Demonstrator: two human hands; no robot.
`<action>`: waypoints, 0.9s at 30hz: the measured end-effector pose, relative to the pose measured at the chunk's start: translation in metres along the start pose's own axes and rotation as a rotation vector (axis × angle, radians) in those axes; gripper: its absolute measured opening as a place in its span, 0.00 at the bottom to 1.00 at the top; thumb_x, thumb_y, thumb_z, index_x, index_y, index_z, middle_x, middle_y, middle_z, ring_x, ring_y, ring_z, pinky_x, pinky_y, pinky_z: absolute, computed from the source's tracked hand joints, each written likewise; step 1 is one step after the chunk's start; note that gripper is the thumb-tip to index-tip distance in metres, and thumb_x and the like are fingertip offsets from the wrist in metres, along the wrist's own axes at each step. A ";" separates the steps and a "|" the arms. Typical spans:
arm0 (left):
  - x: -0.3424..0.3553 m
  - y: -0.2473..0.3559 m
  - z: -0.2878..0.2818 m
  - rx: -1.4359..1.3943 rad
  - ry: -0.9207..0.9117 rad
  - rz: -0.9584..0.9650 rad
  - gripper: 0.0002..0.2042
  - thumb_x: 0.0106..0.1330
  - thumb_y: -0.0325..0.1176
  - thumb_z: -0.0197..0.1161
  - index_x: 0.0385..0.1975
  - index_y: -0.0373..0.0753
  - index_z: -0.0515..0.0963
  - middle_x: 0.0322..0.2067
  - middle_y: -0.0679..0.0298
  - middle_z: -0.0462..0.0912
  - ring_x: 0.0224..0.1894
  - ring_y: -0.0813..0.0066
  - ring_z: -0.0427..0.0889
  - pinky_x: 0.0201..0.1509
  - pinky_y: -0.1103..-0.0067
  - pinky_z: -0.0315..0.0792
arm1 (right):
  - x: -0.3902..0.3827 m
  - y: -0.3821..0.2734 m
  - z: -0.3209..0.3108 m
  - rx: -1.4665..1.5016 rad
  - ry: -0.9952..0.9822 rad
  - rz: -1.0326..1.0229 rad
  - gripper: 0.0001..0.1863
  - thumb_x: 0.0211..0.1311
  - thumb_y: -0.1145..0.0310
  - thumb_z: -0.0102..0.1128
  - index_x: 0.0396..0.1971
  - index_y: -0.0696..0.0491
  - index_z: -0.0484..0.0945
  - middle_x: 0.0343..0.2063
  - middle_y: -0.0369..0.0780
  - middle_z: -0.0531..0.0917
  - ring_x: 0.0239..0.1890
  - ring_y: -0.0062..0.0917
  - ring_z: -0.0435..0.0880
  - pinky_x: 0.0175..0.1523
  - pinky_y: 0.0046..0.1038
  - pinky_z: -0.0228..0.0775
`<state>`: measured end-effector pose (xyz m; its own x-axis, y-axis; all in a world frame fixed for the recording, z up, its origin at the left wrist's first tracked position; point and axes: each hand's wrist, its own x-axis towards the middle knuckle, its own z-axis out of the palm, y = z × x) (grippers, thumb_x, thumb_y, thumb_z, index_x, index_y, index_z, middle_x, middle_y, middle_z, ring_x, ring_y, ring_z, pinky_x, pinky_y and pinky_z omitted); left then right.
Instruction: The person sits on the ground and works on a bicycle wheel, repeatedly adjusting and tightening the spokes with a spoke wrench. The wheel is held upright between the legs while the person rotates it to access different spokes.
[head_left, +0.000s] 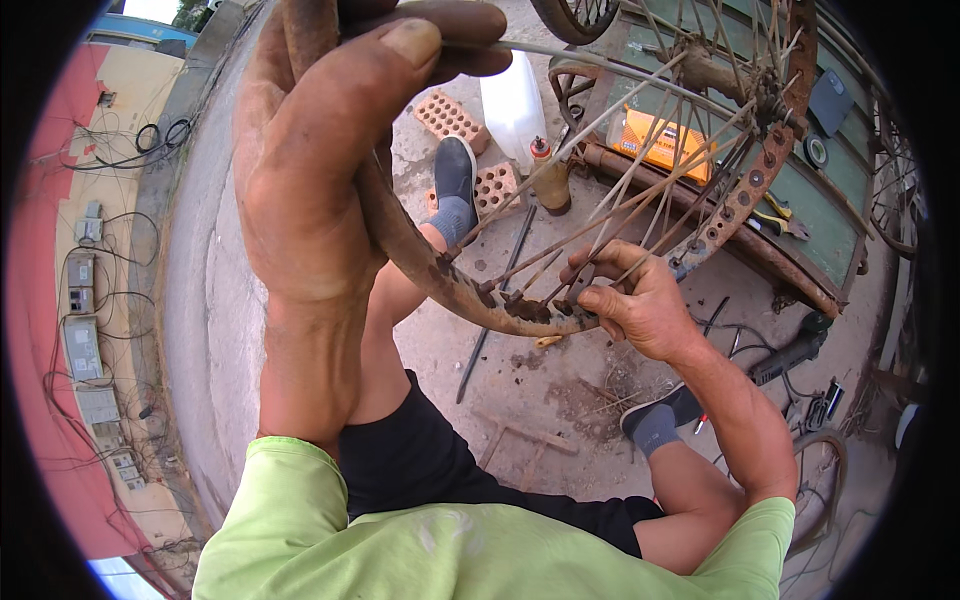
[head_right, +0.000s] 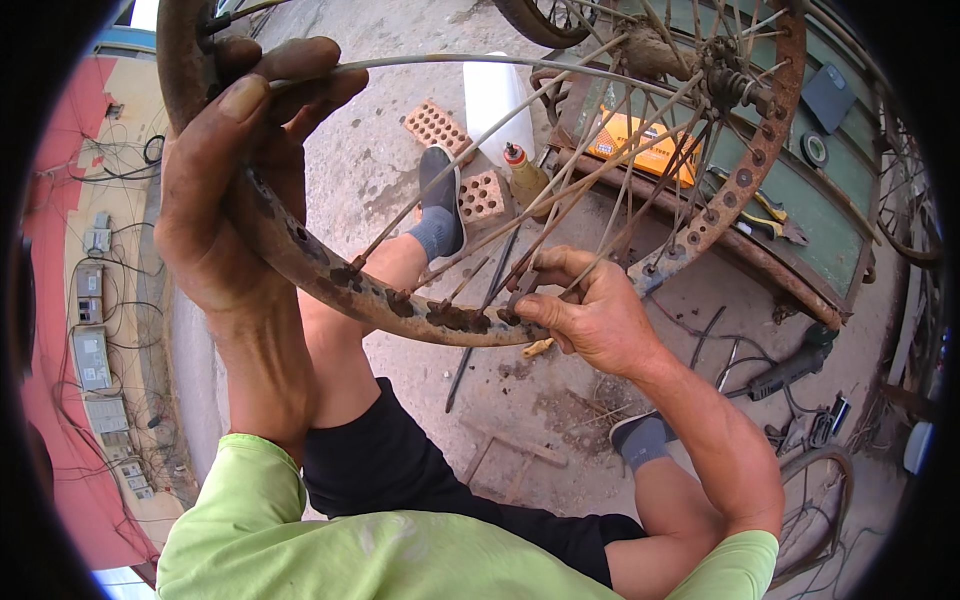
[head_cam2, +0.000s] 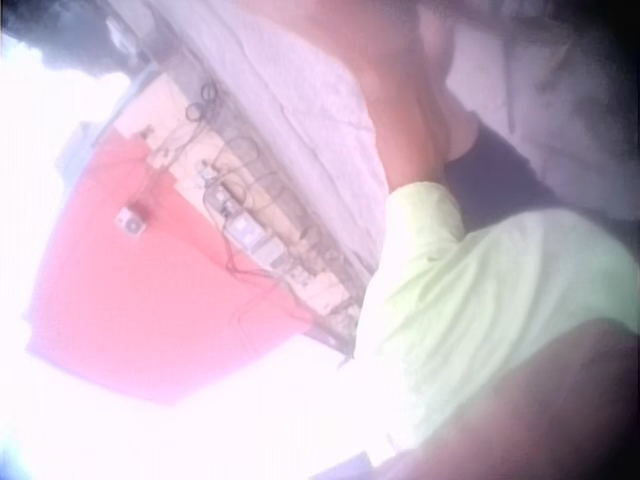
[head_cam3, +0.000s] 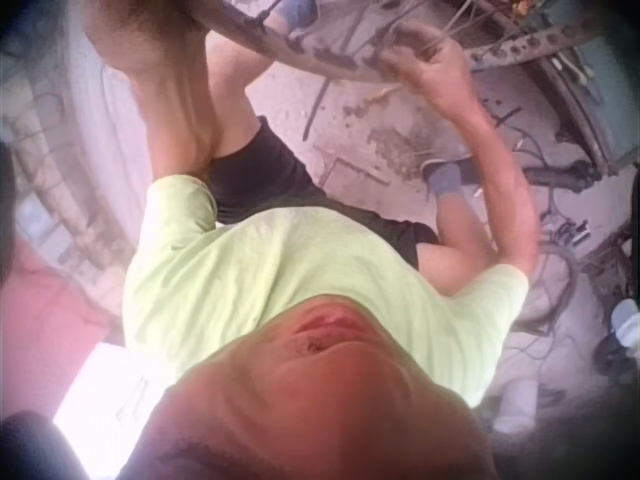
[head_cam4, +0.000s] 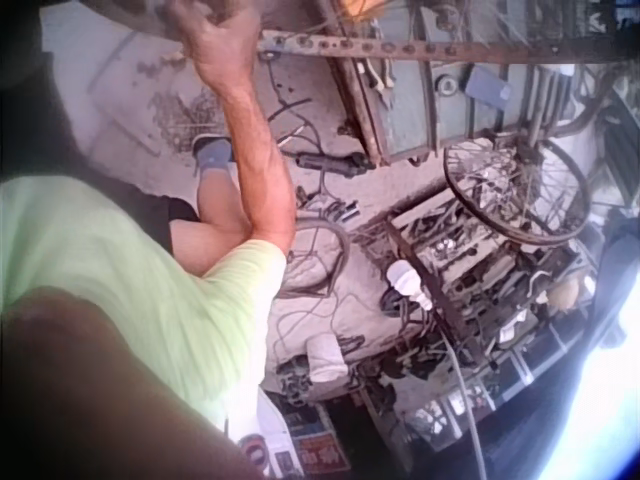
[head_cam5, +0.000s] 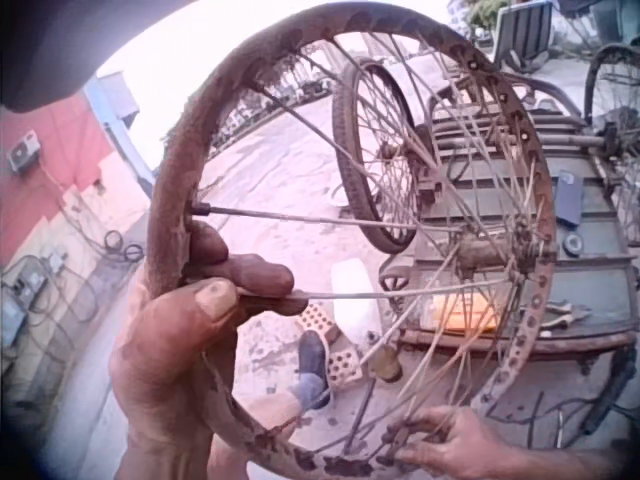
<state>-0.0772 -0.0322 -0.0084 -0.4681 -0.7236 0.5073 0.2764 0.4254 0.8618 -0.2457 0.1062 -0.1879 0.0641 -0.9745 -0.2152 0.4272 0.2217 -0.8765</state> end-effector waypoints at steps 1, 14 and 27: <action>-0.003 0.006 0.002 0.024 -0.010 -0.001 0.23 0.61 0.33 0.66 0.54 0.31 0.70 0.40 0.48 0.86 0.47 0.55 0.87 0.56 0.60 0.81 | -0.003 0.000 0.002 0.003 0.026 0.013 0.23 0.63 0.65 0.76 0.53 0.59 0.79 0.44 0.41 0.88 0.20 0.10 0.76 0.20 0.15 0.64; -0.037 0.054 0.050 0.063 -0.179 -0.091 0.23 0.60 0.25 0.69 0.53 0.31 0.68 0.42 0.51 0.87 0.46 0.68 0.86 0.54 0.72 0.80 | -0.043 0.012 0.031 -0.267 0.472 -0.066 0.18 0.63 0.61 0.77 0.36 0.59 0.81 0.27 0.36 0.85 0.31 0.17 0.82 0.35 0.24 0.75; -0.036 0.064 0.066 0.050 -0.161 0.047 0.21 0.55 0.29 0.71 0.46 0.29 0.72 0.36 0.55 0.89 0.37 0.74 0.88 0.47 0.76 0.81 | -0.050 -0.001 0.039 -0.067 0.498 0.079 0.14 0.63 0.64 0.74 0.39 0.57 0.80 0.27 0.35 0.84 0.24 0.16 0.78 0.27 0.20 0.68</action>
<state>-0.0984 0.0571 0.0287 -0.5847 -0.6077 0.5374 0.2614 0.4860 0.8340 -0.2143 0.1534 -0.1591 -0.3512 -0.8230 -0.4466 0.3788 0.3113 -0.8716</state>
